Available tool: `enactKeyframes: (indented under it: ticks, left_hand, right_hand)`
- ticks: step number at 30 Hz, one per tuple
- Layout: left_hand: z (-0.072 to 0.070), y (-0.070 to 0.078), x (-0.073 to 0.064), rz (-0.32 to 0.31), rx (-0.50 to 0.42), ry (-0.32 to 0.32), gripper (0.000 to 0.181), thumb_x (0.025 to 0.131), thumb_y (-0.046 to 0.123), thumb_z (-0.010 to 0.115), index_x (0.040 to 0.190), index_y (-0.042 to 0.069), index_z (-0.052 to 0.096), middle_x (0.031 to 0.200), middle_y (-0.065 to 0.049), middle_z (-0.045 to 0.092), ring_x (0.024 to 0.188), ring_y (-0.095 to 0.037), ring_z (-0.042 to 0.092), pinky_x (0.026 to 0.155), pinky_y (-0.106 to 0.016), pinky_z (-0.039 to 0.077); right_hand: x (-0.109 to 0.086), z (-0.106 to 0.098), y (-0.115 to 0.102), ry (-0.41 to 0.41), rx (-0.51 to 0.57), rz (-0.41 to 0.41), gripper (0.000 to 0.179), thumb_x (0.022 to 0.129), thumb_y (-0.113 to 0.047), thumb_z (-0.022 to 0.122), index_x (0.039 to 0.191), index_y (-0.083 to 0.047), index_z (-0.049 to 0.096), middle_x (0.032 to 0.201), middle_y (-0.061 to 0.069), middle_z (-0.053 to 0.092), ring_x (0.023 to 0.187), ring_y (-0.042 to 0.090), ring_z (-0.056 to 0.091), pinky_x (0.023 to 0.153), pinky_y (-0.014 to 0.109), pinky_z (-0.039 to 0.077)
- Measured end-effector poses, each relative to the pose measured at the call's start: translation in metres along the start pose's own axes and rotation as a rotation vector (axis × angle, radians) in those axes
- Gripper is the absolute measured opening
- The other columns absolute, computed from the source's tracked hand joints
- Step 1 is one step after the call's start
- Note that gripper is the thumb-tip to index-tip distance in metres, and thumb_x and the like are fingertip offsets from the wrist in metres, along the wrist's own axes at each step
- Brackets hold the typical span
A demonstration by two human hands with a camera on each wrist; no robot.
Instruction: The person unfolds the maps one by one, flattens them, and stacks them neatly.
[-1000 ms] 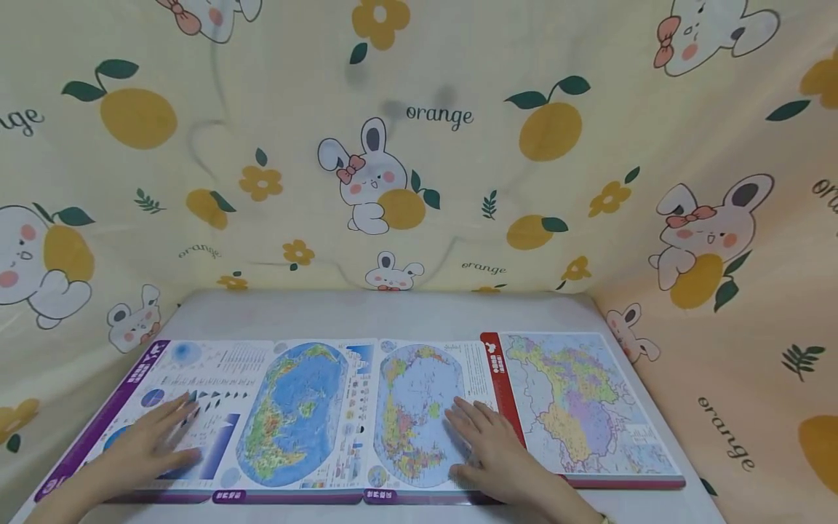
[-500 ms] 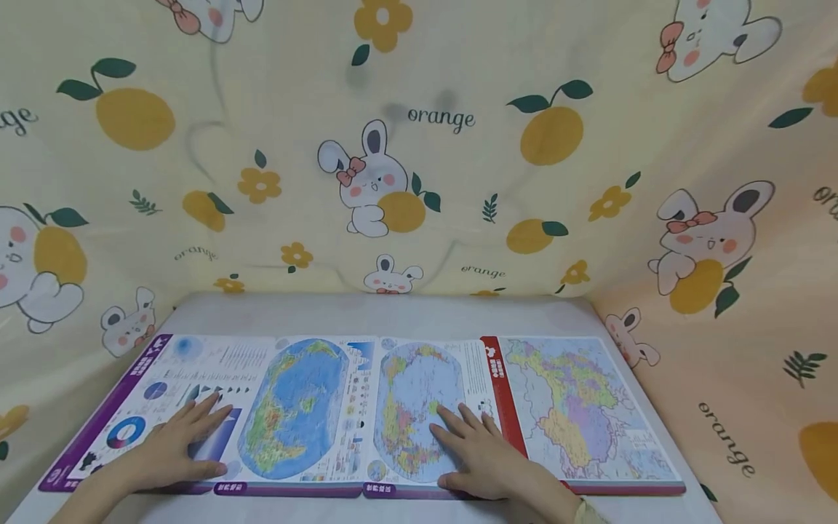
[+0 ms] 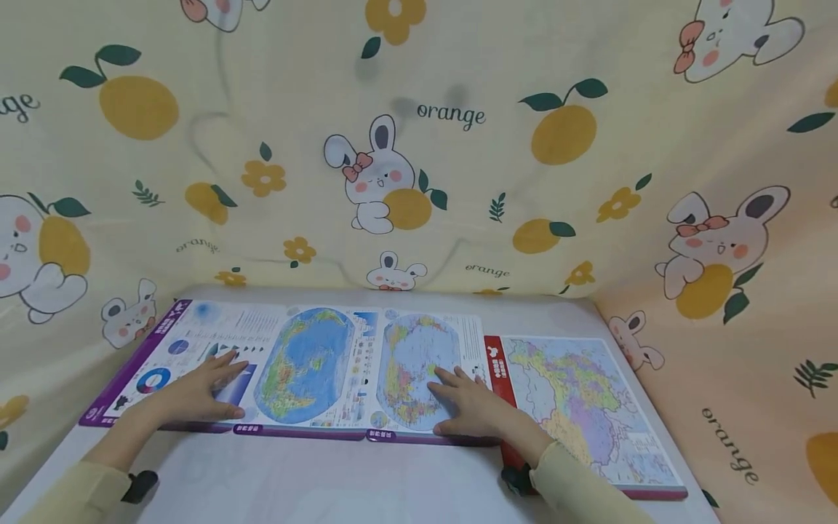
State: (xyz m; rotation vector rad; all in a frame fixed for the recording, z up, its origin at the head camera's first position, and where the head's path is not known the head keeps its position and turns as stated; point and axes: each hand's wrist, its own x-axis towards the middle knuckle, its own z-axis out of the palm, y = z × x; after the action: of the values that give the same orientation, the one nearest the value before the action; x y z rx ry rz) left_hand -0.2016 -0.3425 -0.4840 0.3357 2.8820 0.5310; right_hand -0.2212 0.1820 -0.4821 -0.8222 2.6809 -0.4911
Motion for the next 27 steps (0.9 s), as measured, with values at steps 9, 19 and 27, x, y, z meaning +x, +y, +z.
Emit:
enactKeyframes:
  ticks: [9,19,27]
  left_hand:
    - [-0.011,-0.007,0.031,-0.037,-0.032,-0.040,0.108,0.075,0.065,0.083,0.157,0.006,0.045,0.165,-0.032,0.023,0.145,-0.067,0.014,0.103,-0.086,0.025]
    - [-0.013,-0.009,0.041,-0.081,-0.062,-0.066,0.108,0.076,0.064,0.084,0.158,0.008,0.042,0.167,-0.030,0.019,0.147,-0.064,0.014,0.105,-0.085,0.024]
    - [-0.015,0.017,0.047,-0.041,-0.095,-0.017,0.094,0.084,0.044,0.085,0.156,0.000,0.042,0.164,-0.033,0.025,0.147,-0.060,0.022,0.110,-0.080,0.027]
  right_hand:
    - [0.028,-0.010,0.014,0.011,0.033,0.027,0.077,0.086,-0.042,0.083,0.153,-0.018,0.054,0.168,0.007,0.033,0.156,0.044,0.019,0.121,0.070,0.018]
    - [0.039,-0.014,0.021,0.015,0.047,0.035,0.077,0.086,-0.042,0.084,0.153,-0.019,0.054,0.169,0.005,0.033,0.157,0.042,0.018,0.121,0.069,0.021]
    - [0.036,-0.017,0.023,0.086,0.100,-0.013,0.079,0.091,-0.037,0.081,0.158,-0.012,0.046,0.167,0.010,0.035,0.154,0.045,0.024,0.120,0.068,0.026]
